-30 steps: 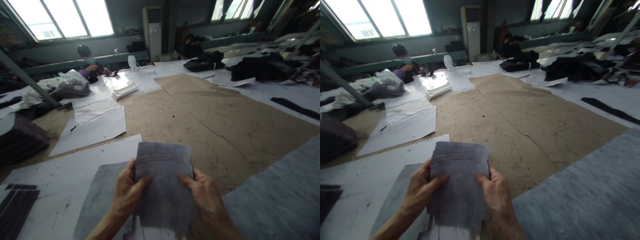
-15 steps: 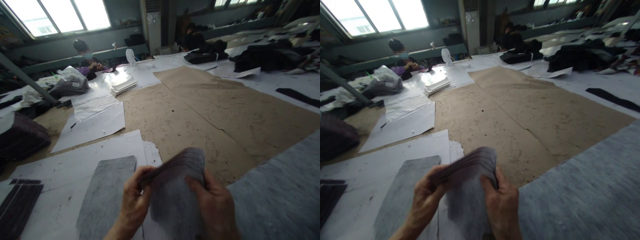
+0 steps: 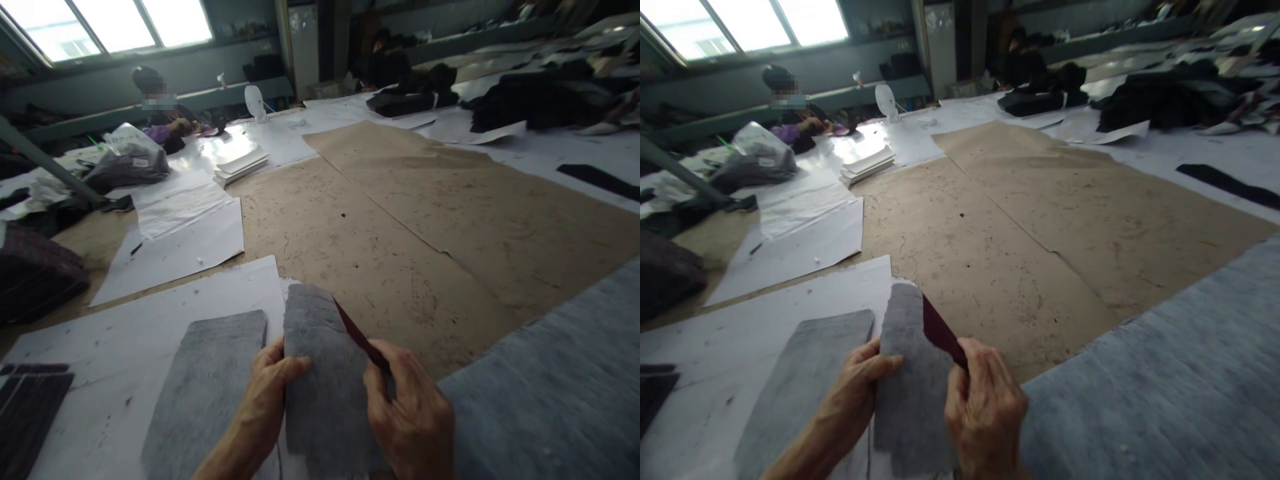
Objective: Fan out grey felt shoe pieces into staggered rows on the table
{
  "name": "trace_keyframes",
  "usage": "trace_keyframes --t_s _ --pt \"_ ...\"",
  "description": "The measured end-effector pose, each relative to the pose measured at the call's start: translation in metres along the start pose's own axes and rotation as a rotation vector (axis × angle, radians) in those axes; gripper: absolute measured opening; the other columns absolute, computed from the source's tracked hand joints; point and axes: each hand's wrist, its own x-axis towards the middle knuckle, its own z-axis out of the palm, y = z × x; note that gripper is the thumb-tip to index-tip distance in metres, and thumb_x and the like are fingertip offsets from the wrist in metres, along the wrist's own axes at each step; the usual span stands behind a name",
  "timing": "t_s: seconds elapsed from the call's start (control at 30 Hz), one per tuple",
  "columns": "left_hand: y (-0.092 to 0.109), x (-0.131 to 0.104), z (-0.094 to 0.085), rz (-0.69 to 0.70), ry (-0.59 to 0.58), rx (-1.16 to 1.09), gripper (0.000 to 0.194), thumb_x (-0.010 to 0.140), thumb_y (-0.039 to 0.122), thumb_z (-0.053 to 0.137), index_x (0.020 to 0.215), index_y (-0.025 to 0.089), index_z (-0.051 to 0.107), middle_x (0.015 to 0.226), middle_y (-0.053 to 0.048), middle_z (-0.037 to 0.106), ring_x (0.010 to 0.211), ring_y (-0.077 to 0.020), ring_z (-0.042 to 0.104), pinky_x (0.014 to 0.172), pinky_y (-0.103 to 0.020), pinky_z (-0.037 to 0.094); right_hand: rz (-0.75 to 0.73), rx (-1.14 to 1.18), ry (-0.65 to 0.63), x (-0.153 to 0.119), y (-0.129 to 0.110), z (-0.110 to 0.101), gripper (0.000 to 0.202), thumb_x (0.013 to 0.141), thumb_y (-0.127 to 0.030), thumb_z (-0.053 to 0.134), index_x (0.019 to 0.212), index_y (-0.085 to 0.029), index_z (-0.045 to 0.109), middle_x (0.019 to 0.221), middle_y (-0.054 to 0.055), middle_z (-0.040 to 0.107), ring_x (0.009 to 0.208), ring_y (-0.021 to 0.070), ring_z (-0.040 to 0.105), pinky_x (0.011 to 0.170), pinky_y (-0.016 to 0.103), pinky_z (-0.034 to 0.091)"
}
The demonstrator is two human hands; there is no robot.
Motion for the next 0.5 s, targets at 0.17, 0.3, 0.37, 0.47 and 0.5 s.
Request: trace_keyframes --t_s 0.17,0.3,0.37,0.47,0.5 --pt "-0.004 -0.001 -0.004 0.275 0.199 0.436 0.024 0.065 0.025 0.057 0.086 0.016 0.063 0.072 -0.005 0.064 0.065 -0.0201 0.059 0.063 -0.031 0.048 0.572 0.198 -0.311 0.011 -0.001 -0.004 0.034 0.066 -0.045 0.053 0.081 -0.017 0.064 0.066 0.005 0.067 0.065 0.0209 0.062 0.058 0.028 0.047" --pt "-0.010 -0.005 -0.009 0.736 0.231 0.788 0.023 0.063 0.015 0.050 0.081 0.020 0.065 0.085 -0.003 0.064 0.081 -0.0187 0.059 0.075 -0.026 0.046 0.562 -0.040 -0.367 0.004 -0.008 0.001 0.029 0.062 -0.042 0.049 0.074 -0.018 0.061 0.060 0.005 0.064 0.061 0.0227 0.060 0.056 0.029 0.044" --pt "-0.010 -0.003 -0.010 0.566 0.227 0.719 0.030 0.063 0.013 0.047 0.087 0.020 0.063 0.079 -0.001 0.064 0.073 -0.0167 0.059 0.066 -0.024 0.046 0.435 -0.215 -0.252 -0.003 -0.010 0.007 0.031 0.062 -0.040 0.044 0.076 -0.018 0.061 0.058 0.007 0.062 0.062 0.0250 0.060 0.059 0.032 0.043" --pt "-0.008 0.002 -0.010 0.217 0.185 0.486 0.035 0.062 0.016 0.049 0.095 0.017 0.061 0.066 0.001 0.062 0.059 -0.0154 0.056 0.052 -0.022 0.043 0.394 -0.237 -0.251 -0.007 -0.005 0.012 0.040 0.063 -0.038 0.039 0.087 -0.014 0.061 0.063 0.010 0.064 0.065 0.0263 0.060 0.062 0.033 0.045" --pt "-0.007 0.004 -0.010 0.164 0.169 0.421 0.035 0.063 0.018 0.050 0.096 0.016 0.062 0.065 0.001 0.061 0.057 -0.0154 0.056 0.050 -0.022 0.043 0.411 -0.211 -0.286 -0.005 -0.003 0.011 0.042 0.063 -0.036 0.040 0.091 -0.013 0.061 0.066 0.010 0.065 0.068 0.0260 0.061 0.063 0.033 0.045"
